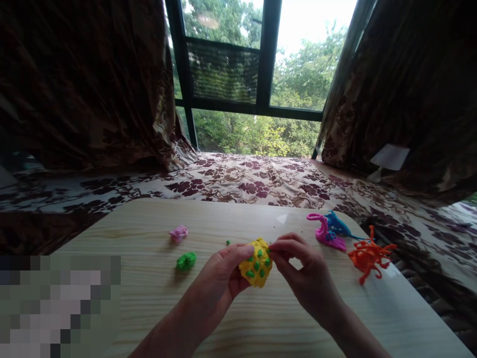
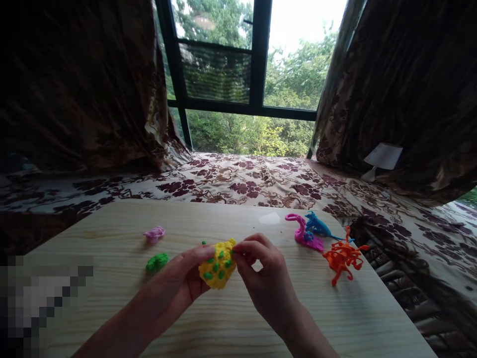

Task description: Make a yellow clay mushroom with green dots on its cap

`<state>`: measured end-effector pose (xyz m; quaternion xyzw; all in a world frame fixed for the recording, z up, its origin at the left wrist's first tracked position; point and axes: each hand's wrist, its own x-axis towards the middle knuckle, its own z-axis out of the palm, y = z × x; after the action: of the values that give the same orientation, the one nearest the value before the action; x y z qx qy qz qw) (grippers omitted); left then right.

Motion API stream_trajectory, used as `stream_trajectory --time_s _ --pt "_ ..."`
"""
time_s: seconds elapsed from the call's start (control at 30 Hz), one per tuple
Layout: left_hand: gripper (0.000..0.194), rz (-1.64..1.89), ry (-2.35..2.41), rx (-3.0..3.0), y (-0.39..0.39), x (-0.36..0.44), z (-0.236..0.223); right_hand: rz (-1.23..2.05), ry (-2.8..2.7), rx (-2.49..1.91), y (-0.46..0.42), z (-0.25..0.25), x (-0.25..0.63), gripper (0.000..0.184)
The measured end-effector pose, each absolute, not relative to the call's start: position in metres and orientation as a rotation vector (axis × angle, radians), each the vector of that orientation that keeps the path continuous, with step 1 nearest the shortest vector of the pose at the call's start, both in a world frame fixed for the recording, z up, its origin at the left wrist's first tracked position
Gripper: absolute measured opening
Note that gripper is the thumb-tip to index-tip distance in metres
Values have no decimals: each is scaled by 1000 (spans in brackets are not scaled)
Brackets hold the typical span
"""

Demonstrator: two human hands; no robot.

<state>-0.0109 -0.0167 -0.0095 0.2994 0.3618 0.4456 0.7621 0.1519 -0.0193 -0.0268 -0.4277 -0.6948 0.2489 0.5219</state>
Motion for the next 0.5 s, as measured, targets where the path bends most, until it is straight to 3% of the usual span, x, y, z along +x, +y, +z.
stream_trajectory --time_s 0.37,0.5 --pt "16 986 735 710 -19 -10 -13 730 -1615 -1044 -22 -26 150 9" --pt "19 993 770 777 -20 -10 -13 943 -1510 -1093 -20 -29 150 21"
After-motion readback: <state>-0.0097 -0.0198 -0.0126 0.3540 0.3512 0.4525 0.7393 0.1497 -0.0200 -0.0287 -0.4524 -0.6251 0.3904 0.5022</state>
